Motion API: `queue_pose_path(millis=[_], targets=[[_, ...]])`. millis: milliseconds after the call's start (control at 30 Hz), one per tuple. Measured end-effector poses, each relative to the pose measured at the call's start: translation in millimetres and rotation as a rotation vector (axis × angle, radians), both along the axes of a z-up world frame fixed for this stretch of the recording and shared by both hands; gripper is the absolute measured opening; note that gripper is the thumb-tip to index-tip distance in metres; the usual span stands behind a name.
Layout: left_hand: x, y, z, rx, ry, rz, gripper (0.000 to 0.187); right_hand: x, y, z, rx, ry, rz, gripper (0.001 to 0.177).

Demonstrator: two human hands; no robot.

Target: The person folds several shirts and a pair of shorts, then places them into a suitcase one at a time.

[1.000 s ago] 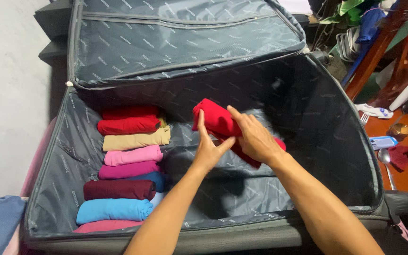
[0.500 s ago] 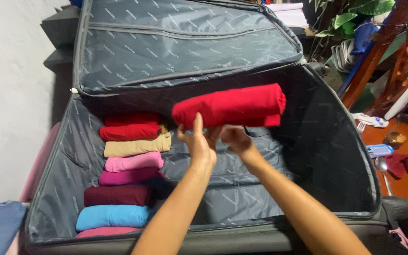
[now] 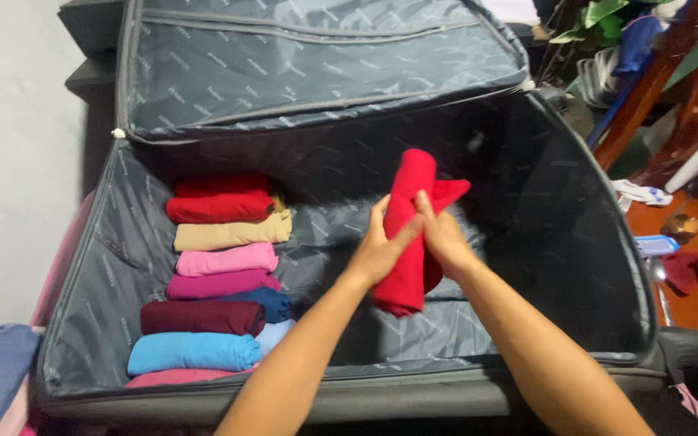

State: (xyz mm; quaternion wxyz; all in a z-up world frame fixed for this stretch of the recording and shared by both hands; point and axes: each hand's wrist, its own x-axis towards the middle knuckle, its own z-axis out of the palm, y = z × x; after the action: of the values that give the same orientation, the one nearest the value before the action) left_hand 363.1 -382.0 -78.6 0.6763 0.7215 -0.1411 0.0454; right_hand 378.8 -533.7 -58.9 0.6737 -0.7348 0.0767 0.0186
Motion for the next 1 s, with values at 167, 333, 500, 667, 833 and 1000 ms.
queue_pose_path(millis=[167, 333, 500, 667, 833, 1000], targets=[[31, 18, -18, -0.196, 0.554, -0.101, 0.093, 25, 12, -15, -0.576, 0.052, 0.021, 0.07], [84, 67, -45, -0.498, 0.748, -0.483, 0.083, 75, 7, -42, -0.053, -0.021, 0.087, 0.048], [85, 89, -76, -0.536, 0.8, -0.307, 0.087, 106, -14, -90, -0.007, 0.15, 0.026, 0.041], [72, 80, -127, 0.296, 0.704, 0.19, 0.068, 97, -70, -151, -0.585, 0.196, -0.008, 0.045], [61, 58, -119, 0.755, -0.405, 0.036, 0.044, 89, -107, -177, -0.64, 0.231, 0.024, 0.043], [62, 33, -107, 1.352, -0.707, -0.517, 0.053, 84, -153, -160, -0.882, 0.327, 0.01, 0.045]])
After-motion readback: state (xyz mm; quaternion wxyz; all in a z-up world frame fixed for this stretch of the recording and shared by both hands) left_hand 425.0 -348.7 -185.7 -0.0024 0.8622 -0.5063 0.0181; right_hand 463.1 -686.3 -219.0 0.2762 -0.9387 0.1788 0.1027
